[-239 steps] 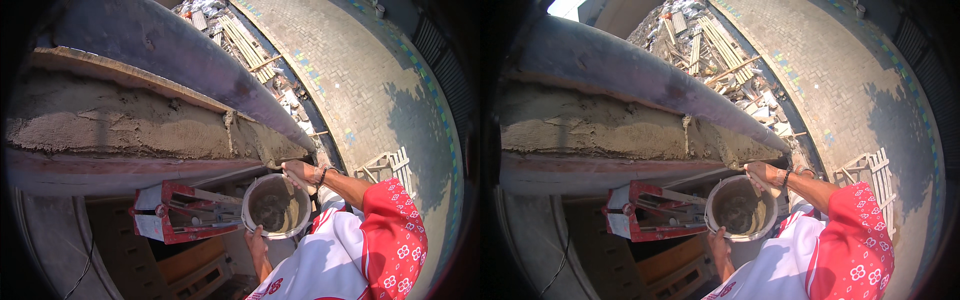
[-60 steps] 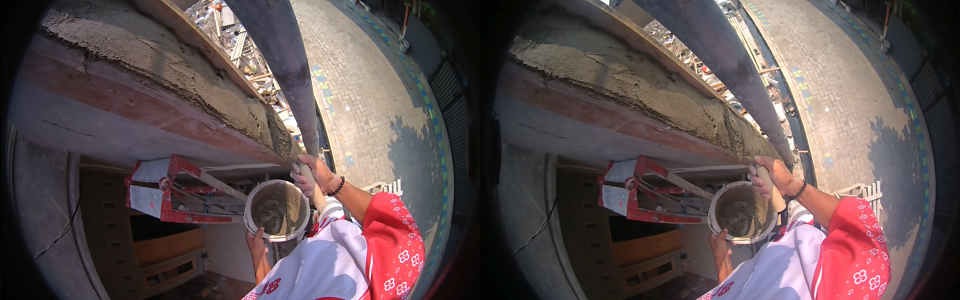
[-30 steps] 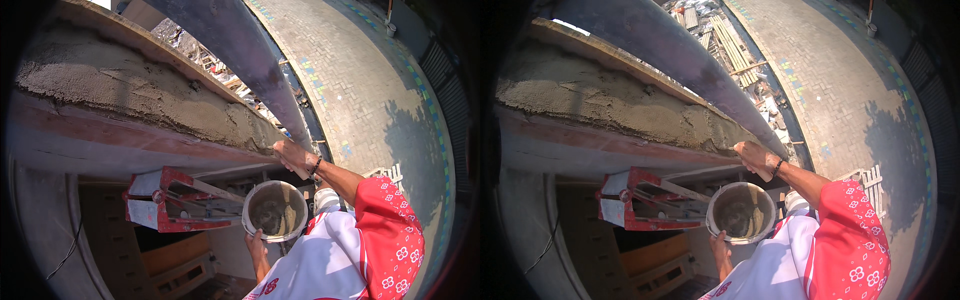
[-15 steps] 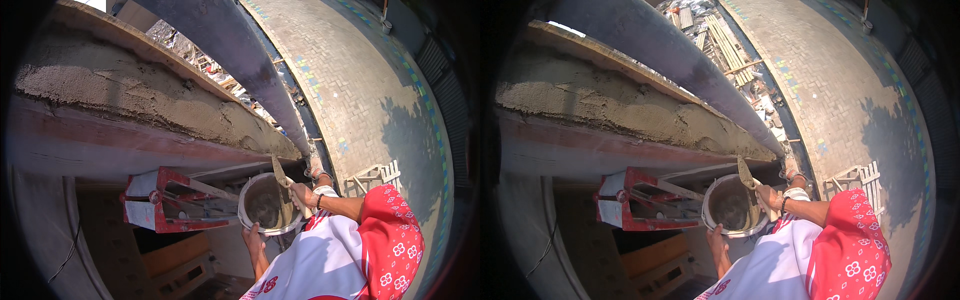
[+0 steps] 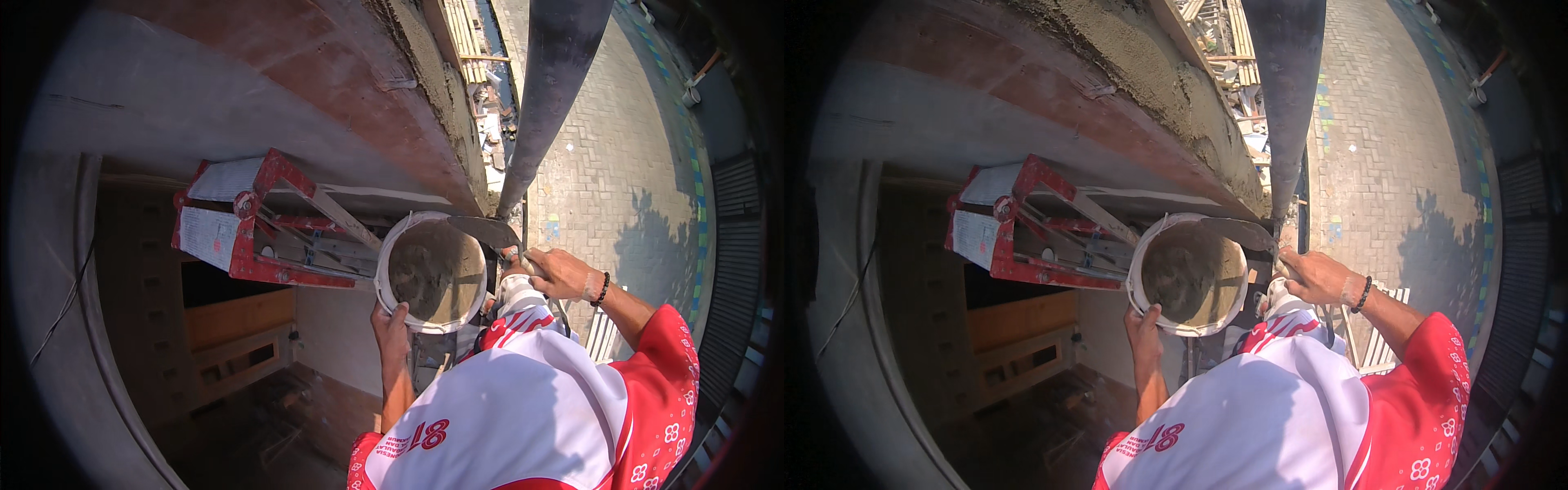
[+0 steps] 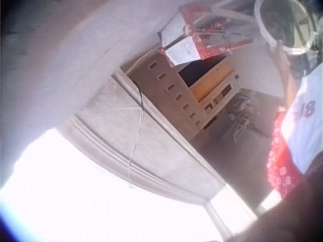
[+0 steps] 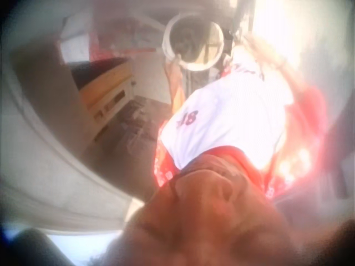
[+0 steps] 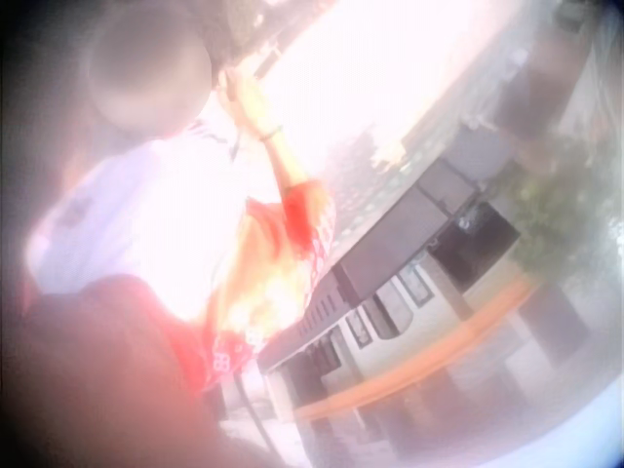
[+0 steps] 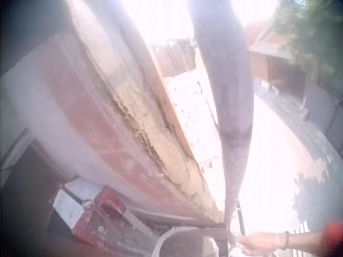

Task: The person scoops cement from a bucket with a trowel and applies it to a vertical wall surface, smoothing it in repeated strokes. The person holds the bucket in the left hand and uses the trowel in the right hand to spread the material along the wall.

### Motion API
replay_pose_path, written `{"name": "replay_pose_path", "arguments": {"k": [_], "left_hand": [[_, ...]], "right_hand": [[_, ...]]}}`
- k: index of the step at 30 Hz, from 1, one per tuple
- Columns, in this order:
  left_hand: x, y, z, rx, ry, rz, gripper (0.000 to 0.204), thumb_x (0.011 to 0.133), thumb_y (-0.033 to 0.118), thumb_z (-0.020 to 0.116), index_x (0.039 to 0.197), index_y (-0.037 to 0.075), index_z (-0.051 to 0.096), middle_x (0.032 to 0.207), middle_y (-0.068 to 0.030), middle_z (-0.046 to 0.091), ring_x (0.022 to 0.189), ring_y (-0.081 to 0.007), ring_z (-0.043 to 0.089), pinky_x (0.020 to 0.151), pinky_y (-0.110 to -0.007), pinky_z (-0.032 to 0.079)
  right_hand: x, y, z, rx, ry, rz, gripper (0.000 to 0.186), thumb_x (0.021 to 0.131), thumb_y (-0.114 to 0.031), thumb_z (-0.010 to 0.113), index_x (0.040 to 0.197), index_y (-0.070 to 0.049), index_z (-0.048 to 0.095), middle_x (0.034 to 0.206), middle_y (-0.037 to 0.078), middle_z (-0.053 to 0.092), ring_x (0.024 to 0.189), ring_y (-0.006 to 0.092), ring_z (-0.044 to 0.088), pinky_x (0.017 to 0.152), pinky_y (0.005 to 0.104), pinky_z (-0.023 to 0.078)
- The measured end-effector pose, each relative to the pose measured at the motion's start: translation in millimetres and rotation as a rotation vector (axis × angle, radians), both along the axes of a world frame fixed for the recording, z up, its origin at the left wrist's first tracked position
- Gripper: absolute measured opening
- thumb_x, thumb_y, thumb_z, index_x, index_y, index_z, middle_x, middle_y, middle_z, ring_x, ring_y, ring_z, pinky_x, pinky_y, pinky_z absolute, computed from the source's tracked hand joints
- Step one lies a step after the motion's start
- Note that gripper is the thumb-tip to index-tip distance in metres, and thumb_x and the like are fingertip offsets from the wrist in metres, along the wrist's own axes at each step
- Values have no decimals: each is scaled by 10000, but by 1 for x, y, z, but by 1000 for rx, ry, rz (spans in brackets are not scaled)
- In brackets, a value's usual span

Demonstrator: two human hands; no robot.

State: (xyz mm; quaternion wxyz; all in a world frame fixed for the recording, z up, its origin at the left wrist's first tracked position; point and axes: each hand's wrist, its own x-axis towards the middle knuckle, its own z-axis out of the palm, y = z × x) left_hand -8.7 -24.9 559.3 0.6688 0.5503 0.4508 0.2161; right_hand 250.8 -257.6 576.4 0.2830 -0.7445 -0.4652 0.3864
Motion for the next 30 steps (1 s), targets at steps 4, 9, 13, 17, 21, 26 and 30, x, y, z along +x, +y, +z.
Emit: {"name": "replay_pose_path", "arguments": {"k": [4,9,13,17,21,26,30], "left_hand": [[5,6,2,99,90,-150,454,791,-65,528,1244,-46,535,1176,-129,606,1054,-206,588,927,-291,431],[37,3,22,490,243,-343,513,744,-54,548,1256,-30,537,1231,-196,571,1140,-280,561,992,-333,404],[54,5,43,728,492,-381,490,714,-19,595,1203,-21,568,1171,-218,579,1106,-360,560,941,-396,441],[64,14,48,697,632,-331,440,692,27,647,1125,-27,592,1063,-201,592,1087,-412,534,896,-456,448],[69,15,32,824,515,-343,409,666,25,657,1070,-18,609,983,-180,609,1008,-402,540,853,-460,452],[64,16,33,986,341,-458,387,620,-10,657,1006,-14,624,955,-164,616,939,-366,544,833,-447,452],[64,23,41,901,255,-444,367,608,-41,646,974,-28,631,912,-168,612,898,-357,558,804,-413,467]], "right_hand": [[-9,18,-16,-42,-163,273,353,759,-119,571,1083,2,502,706,221,598,697,416,616,643,492,491],[-25,72,-57,49,-496,245,371,779,-112,561,1085,90,508,661,161,609,661,353,642,603,433,515],[-31,103,-52,-19,-769,431,466,770,-114,556,1092,217,494,690,137,624,656,266,668,534,335,517],[-35,115,-53,-38,-667,420,487,770,-122,570,1126,202,495,732,139,644,701,252,683,520,347,530],[-43,123,-70,-83,-654,470,375,828,-164,560,1137,46,589,915,154,672,822,261,694,590,372,562],[-30,140,-43,-140,-644,766,275,846,-197,566,1089,-97,648,920,102,675,848,227,683,617,340,561],[-17,143,-45,-107,-630,975,262,840,-196,574,1074,-95,636,849,80,664,778,202,673,592,324,544]]}}
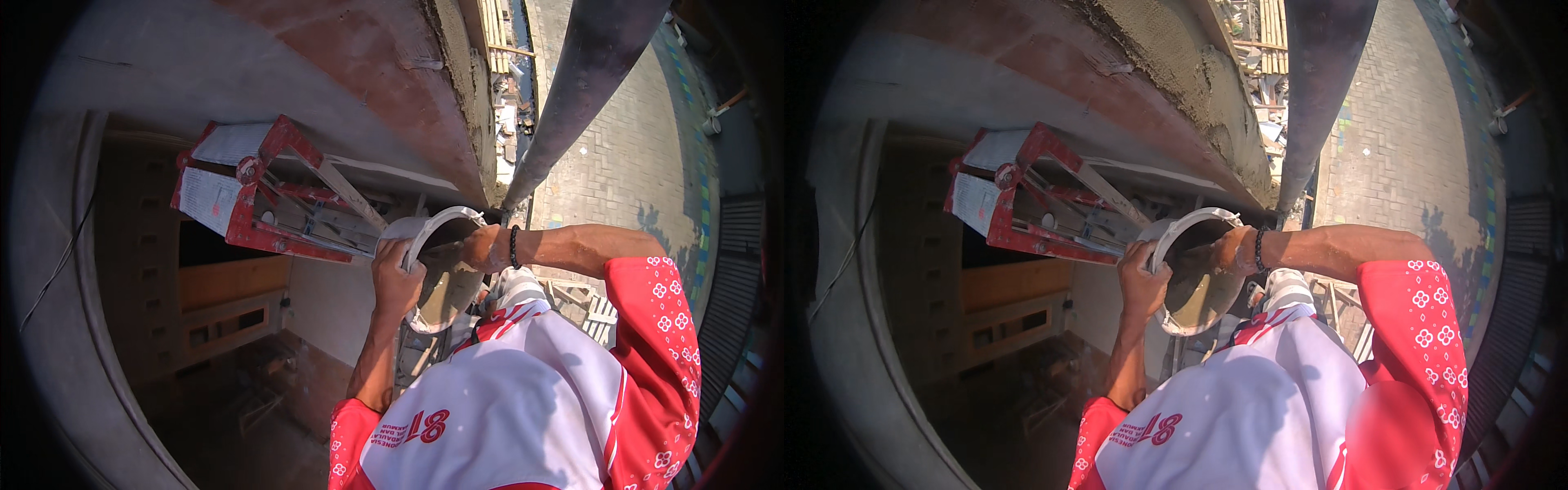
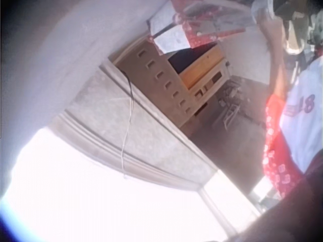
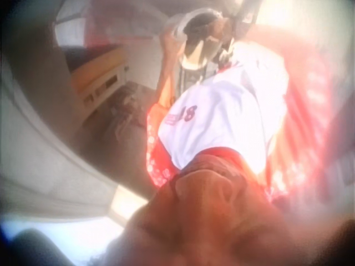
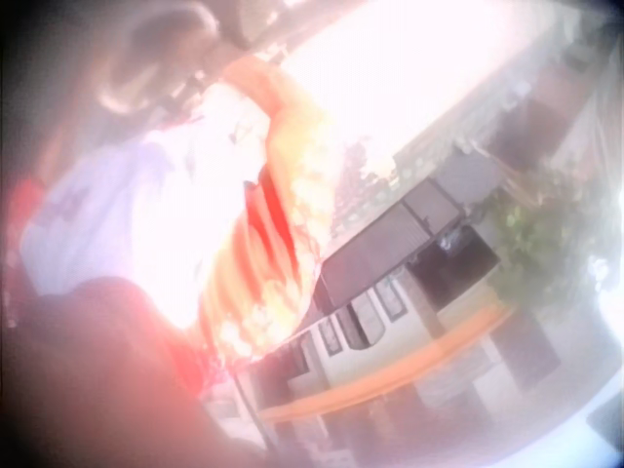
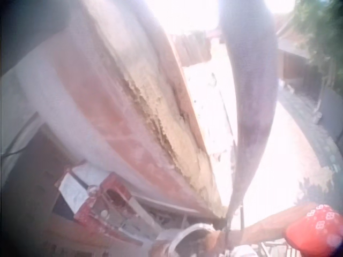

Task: The person scoops cement from a bucket with a trowel and applies it to a vertical wall surface, smoothing it in repeated strokes. The person holds the bucket in the left hand and uses the trowel in the right hand to spread the material along the wall.

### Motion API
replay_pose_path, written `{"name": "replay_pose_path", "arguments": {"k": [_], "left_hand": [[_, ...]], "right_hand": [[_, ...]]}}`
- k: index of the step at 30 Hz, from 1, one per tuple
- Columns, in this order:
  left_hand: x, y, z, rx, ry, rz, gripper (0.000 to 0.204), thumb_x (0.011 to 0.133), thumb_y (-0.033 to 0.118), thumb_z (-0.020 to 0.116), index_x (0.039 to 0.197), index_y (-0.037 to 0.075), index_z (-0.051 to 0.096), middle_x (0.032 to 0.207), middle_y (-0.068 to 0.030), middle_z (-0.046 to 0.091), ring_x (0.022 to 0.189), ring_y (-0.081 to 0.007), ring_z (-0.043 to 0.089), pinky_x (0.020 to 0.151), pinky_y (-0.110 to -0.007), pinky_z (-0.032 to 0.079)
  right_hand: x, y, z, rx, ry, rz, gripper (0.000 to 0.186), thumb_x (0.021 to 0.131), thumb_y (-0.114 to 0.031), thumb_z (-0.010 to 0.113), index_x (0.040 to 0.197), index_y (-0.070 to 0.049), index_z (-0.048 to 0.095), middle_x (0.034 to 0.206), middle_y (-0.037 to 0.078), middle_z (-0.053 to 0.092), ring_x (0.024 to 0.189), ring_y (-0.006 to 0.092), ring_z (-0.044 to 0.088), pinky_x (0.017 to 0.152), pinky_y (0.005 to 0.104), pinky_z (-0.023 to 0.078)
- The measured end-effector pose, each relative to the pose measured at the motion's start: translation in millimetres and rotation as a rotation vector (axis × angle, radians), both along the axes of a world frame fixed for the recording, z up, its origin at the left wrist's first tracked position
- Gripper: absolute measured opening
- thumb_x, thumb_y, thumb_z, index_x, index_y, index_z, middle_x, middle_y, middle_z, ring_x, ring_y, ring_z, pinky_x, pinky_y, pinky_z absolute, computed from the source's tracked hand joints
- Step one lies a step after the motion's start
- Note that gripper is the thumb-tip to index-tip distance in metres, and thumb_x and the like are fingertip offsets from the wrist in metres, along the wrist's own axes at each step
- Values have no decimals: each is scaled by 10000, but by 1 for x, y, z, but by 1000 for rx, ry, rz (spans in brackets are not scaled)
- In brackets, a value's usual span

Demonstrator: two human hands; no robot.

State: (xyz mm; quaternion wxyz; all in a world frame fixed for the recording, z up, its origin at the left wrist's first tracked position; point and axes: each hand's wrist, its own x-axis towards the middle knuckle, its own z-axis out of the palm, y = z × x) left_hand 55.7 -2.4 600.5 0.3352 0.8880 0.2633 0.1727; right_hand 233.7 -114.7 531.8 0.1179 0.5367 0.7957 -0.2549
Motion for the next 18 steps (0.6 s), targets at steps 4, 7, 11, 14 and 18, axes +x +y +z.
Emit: {"name": "replay_pose_path", "arguments": {"k": [4,7,11,14,18], "left_hand": [[0,6,18,-115,-36,63,366,615,-68,622,979,-41,635,879,-165,612,850,-325,579,779,-360,475],[-3,6,31,-182,-42,83,357,635,-79,611,990,-47,633,883,-147,615,843,-276,590,783,-320,469],[-9,3,35,-342,-91,161,360,663,-86,607,1019,-45,636,912,-115,608,865,-190,587,799,-274,451],[-3,1,42,-417,-127,192,361,684,-88,602,1041,-51,638,952,-87,608,880,-138,570,814,-251,441],[-5,-7,51,-518,-173,293,327,706,-96,587,1028,-72,636,959,-48,602,860,-100,553,795,-236,435]], "right_hand": [[14,-6,-2,-220,277,-78,255,838,-199,576,1064,-91,626,807,67,650,733,185,658,575,314,529],[13,-14,-4,-380,511,-165,251,836,-201,578,1056,-88,619,775,57,639,700,173,646,562,307,518],[5,-29,4,-556,814,-311,220,809,-178,580,1006,-80,594,722,38,611,646,154,617,540,303,495],[-1,-44,-1,-557,979,-375,202,803,-174,610,963,-65,553,694,1,578,612,120,586,524,283,467],[-11,-52,-2,-721,1182,-459,278,872,-178,638,1092,-51,524,681,-8,565,582,97,580,484,231,452]]}}
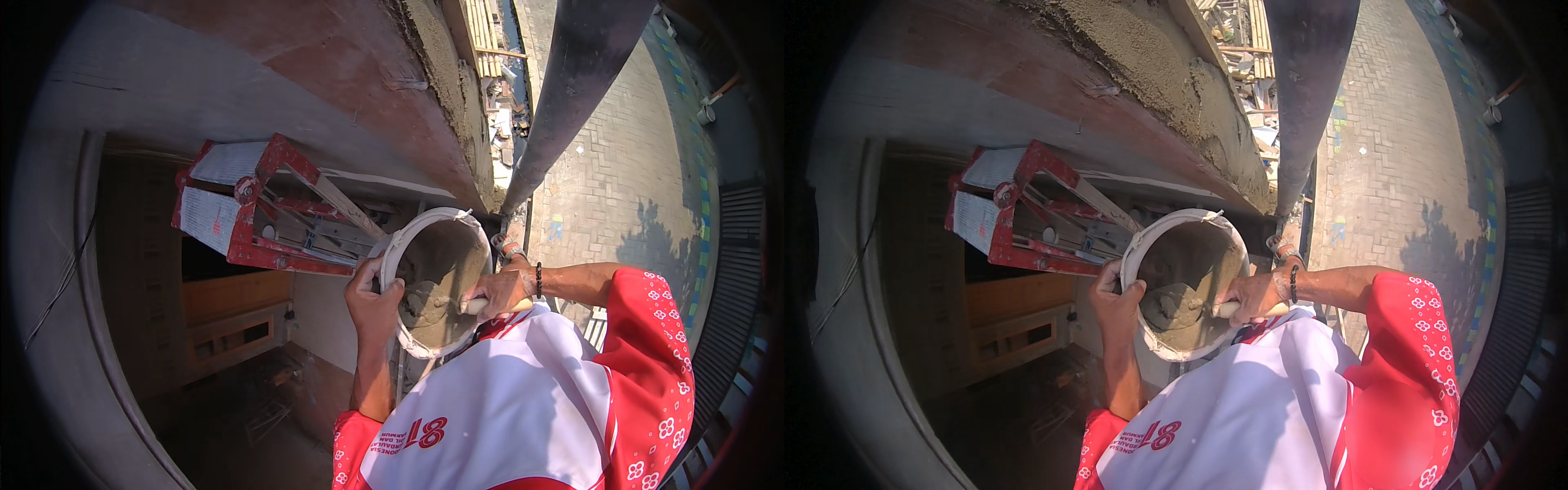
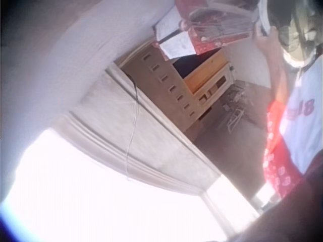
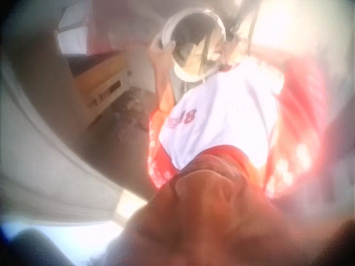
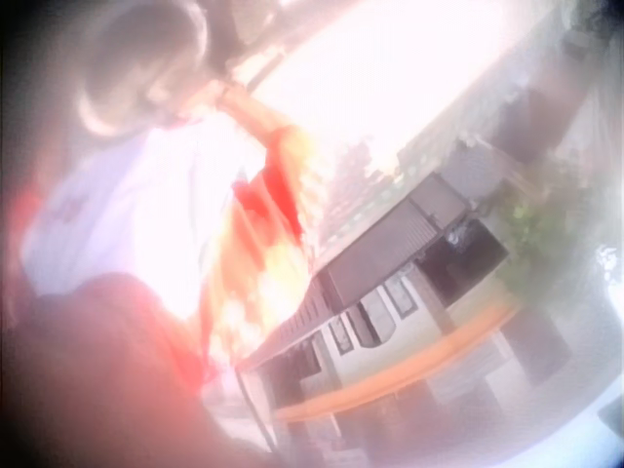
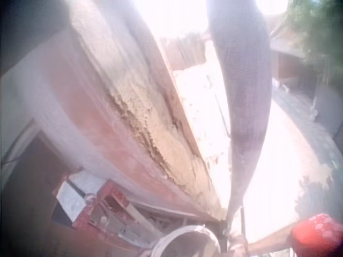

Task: The person scoops cement from a bucket with a trowel and applies it to a vertical wall surface, smoothing it in repeated strokes. The person holds the bucket in the left hand and uses the trowel in the right hand to spread the material along the wall.

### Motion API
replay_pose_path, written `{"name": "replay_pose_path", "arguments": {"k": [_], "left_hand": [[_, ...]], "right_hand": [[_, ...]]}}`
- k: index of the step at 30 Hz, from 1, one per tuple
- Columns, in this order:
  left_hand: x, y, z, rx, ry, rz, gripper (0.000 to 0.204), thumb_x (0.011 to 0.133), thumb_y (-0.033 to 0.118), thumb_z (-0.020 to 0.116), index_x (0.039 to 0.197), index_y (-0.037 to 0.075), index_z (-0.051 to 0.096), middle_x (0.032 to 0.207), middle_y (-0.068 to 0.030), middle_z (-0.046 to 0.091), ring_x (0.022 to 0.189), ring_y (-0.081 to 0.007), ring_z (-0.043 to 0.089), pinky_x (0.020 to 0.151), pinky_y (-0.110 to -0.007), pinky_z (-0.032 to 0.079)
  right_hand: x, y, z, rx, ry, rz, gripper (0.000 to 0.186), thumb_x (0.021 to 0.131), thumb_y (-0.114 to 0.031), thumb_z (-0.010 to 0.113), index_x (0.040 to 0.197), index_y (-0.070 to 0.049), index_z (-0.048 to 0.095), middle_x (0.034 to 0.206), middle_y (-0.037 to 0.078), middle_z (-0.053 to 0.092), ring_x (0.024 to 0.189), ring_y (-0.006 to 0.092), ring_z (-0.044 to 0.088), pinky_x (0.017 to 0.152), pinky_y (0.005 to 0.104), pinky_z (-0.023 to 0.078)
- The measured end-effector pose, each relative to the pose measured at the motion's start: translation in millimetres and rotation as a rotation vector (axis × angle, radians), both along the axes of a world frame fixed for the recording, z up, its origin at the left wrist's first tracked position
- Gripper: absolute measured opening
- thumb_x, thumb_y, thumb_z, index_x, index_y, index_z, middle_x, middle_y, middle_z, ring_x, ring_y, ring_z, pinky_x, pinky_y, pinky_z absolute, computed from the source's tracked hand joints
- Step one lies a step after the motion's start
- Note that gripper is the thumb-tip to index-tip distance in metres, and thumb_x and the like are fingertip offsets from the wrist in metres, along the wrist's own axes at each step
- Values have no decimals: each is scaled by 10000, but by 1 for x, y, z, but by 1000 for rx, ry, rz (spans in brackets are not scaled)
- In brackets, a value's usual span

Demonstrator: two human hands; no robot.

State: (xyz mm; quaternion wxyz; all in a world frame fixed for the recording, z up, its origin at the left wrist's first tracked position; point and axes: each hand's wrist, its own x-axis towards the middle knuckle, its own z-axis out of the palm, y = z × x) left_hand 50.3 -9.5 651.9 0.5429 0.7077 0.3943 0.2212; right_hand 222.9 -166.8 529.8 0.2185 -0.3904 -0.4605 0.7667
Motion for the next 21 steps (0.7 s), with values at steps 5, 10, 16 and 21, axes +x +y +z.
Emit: {"name": "replay_pose_path", "arguments": {"k": [5,10,16,21], "left_hand": [[3,-2,5,-112,-118,104,270,706,-98,586,969,-59,637,886,-36,605,801,-85,540,756,-226,437],[-4,1,5,-174,-250,190,277,716,-99,592,987,-51,622,902,-56,627,790,-95,561,758,-234,450],[-7,9,1,-202,-443,212,254,802,-13,685,1040,-48,604,956,-89,650,830,-133,605,787,-254,475],[-21,15,-13,-268,-566,303,267,843,35,671,1082,-54,592,992,-127,657,875,-181,634,815,-302,505]], "right_hand": [[-8,-15,0,-129,305,-172,383,867,-94,590,1234,-43,494,607,3,534,473,104,525,400,264,417],[-13,-25,4,-251,575,-300,437,859,-48,587,1277,-7,468,625,44,537,478,126,532,411,276,419],[-18,-33,15,-159,557,-419,458,826,1,600,1274,-6,504,659,66,576,527,134,563,443,284,447],[-6,-45,55,-21,286,-517,437,818,-50,613,1241,12,520,638,42,558,505,121,550,440,269,442]]}}
